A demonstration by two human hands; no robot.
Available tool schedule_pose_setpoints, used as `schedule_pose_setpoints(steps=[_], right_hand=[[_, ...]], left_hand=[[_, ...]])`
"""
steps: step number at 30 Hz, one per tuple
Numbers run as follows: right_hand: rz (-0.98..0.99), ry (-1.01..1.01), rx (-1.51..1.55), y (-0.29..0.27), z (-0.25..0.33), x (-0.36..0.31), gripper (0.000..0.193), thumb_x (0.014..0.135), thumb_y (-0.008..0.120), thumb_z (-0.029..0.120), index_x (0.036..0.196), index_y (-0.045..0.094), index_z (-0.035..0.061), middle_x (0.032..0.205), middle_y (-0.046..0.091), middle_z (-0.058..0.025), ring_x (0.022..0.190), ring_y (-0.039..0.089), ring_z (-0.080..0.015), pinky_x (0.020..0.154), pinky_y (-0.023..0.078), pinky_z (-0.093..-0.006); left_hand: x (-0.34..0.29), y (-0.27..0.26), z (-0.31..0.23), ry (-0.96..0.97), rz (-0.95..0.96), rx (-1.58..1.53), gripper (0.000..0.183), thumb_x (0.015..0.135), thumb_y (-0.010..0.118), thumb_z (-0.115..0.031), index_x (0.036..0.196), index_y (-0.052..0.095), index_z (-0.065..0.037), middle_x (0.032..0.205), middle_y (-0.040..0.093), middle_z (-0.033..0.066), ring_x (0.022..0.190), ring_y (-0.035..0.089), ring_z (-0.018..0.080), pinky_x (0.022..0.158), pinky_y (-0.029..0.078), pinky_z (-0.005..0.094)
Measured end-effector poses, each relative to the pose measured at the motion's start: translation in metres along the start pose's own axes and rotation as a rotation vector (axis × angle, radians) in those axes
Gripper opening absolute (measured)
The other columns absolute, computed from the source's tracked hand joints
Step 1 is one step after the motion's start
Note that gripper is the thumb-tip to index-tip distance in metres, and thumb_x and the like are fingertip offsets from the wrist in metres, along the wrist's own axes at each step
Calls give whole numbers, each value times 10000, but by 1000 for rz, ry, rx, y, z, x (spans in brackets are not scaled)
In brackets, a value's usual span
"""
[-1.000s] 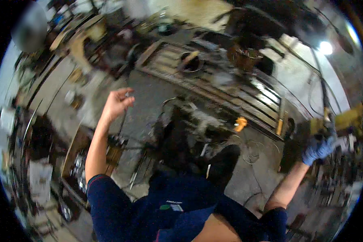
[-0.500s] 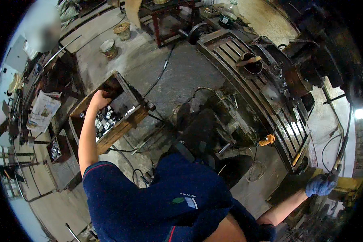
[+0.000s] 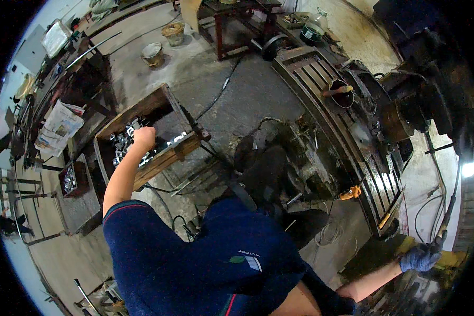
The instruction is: The person operates a milling machine by picking up small metal components from a bin, placing them into a fixture on the machine table, and pulling a lever to lower the milling head. They repeat this process by removing the finished part, placing it in a separate bin, and loading a new component.
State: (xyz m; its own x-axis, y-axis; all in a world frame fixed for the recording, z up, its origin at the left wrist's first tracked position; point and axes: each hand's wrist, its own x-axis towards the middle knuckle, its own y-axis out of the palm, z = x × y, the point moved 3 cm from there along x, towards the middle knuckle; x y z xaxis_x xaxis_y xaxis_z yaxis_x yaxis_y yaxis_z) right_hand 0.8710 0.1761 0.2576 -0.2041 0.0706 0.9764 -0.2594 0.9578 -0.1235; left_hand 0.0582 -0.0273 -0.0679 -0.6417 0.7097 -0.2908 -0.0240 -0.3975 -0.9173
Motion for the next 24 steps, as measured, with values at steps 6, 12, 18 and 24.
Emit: schedule_pose_setpoints(steps=[6,12,18,24], right_hand=[[-5,-30,-25,0,3,10,213,835,504,111,952,610,-33,902,631,-132,743,595,-222,657,486,-324],[26,-57,-49,-2,16,30,185,812,515,49,953,594,-41,899,622,-131,723,583,-214,642,477,-315],[-57,630,611,-2,-73,8,308,876,397,129,1072,554,-50,1003,586,-134,888,520,-199,816,403,-312],[46,-110,-232,-5,-25,86,204,784,524,10,957,632,3,945,621,-120,864,564,-219,739,444,-291]], left_hand=[[-3,-14,-13,41,41,63,157,670,606,-119,811,669,-89,871,658,108,833,640,253,678,510,348],[-7,-25,-5,-66,-93,-107,189,603,650,-147,779,654,-79,842,651,128,816,633,282,681,508,367],[3,-90,12,-169,-257,-1248,190,688,676,-152,805,649,-4,768,633,69,642,562,128,604,452,262],[15,-181,-54,361,-93,-2087,141,852,560,-112,932,539,2,818,586,45,703,560,121,683,486,285]])
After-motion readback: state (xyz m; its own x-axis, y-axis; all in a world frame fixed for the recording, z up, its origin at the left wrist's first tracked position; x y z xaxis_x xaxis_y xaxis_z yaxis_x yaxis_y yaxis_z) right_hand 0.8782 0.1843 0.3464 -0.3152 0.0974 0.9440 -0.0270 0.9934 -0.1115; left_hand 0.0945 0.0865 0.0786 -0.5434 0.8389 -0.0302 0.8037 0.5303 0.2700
